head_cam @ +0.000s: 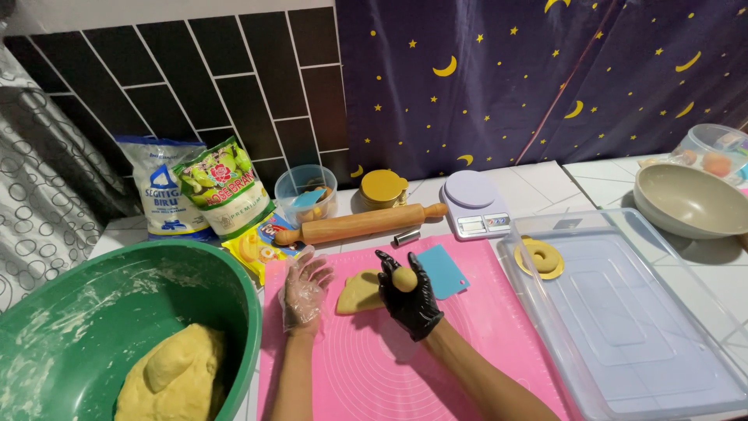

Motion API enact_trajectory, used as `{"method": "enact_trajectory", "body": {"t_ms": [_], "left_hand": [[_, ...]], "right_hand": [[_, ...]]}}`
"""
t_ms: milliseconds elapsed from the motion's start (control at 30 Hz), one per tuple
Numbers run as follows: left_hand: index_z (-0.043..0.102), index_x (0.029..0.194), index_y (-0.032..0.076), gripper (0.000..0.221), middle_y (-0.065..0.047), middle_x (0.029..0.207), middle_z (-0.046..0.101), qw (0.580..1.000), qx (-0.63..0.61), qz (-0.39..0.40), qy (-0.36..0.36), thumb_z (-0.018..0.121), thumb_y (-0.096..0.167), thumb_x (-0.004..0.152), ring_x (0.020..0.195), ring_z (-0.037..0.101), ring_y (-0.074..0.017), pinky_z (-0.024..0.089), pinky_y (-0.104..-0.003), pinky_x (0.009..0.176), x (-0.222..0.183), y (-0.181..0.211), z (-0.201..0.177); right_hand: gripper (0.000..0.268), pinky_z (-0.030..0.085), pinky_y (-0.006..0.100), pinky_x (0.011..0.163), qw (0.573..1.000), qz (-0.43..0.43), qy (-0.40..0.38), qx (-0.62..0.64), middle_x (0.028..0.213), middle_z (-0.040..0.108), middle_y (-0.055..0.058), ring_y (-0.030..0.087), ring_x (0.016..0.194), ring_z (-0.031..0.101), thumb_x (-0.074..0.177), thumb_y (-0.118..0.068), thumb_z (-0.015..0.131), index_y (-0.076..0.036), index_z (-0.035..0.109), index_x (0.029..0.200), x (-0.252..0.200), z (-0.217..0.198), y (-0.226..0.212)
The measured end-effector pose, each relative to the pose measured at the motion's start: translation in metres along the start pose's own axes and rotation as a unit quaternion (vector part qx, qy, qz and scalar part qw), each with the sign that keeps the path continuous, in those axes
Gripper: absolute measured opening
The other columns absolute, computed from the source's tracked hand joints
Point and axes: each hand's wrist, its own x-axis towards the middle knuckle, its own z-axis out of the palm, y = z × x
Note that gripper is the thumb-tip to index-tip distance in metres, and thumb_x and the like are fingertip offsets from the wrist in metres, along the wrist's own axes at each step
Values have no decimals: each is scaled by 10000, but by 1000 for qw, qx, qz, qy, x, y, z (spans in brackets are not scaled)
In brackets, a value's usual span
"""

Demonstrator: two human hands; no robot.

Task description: Cutting donut shapes from flattened dough using a circular cutter and placing them on a tray

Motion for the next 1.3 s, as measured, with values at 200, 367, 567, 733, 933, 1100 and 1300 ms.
{"method": "enact_trajectory", "body": {"t_ms": [200, 367, 567, 733, 933, 1100, 1300], "left_hand": [[576, 1425, 98, 580, -203, 1219, 710, 1000, -5, -5, -13, 504, 507, 1019, 1026, 730, -374, 600, -463, 888, 5, -4, -7], [581, 1417, 98, 594, -204, 1209, 712, 1000, 3, 11, -8, 507, 525, 1011, 1014, 734, -368, 604, -460, 872, -3, 1, 4], [572, 1431, 100, 574, -201, 1224, 710, 1000, 1, -4, -10, 493, 498, 1024, 1032, 727, -373, 597, -464, 892, 2, -2, -4], [567, 1433, 98, 577, -203, 1223, 709, 1000, 1, 0, -9, 491, 501, 1026, 1032, 727, -372, 596, -465, 892, 4, -4, -6], [582, 1419, 105, 583, -197, 1215, 713, 1000, 4, 0, -3, 500, 516, 1014, 1019, 730, -364, 597, -460, 884, -1, 1, 2], [577, 1421, 101, 594, -191, 1209, 712, 1000, 13, 11, 1, 504, 524, 1011, 1017, 731, -355, 592, -455, 883, 2, -3, -1], [585, 1413, 98, 600, -188, 1197, 712, 1000, 19, 19, 6, 506, 531, 1006, 999, 734, -345, 593, -444, 874, -1, -1, 5]], "right_hand": [[525, 442, 246, 509, 992, -14, -49, -115, 568, 472, -56, 126, 524, 504, 913, -424, 659, -18, 691, 1244, -20, 6, -6], [492, 600, 547, 907, 992, 41, -95, -78, 1192, 721, 256, 445, 1042, 716, 972, -221, 550, 7, 576, 1407, -26, 25, 1], [632, 630, 334, 738, 994, -23, -62, -86, 950, 780, 87, 254, 792, 754, 869, -458, 676, -48, 660, 1350, -40, 23, -2], [449, 541, 358, 651, 975, -66, -182, -104, 939, 591, 148, 259, 724, 637, 923, -381, 668, -53, 697, 1229, 10, -37, -1], [609, 646, 403, 717, 989, -10, -111, -94, 1034, 748, 164, 290, 796, 755, 883, -493, 712, -80, 663, 1327, -15, 1, 1], [641, 656, 349, 730, 993, -3, -59, -103, 885, 775, 96, 244, 735, 755, 898, -520, 700, -33, 664, 1313, -16, 1, -10], [499, 525, 308, 614, 979, 33, -149, -138, 801, 639, 89, 207, 661, 612, 995, -424, 572, -10, 690, 1247, -6, -4, -5]]}}
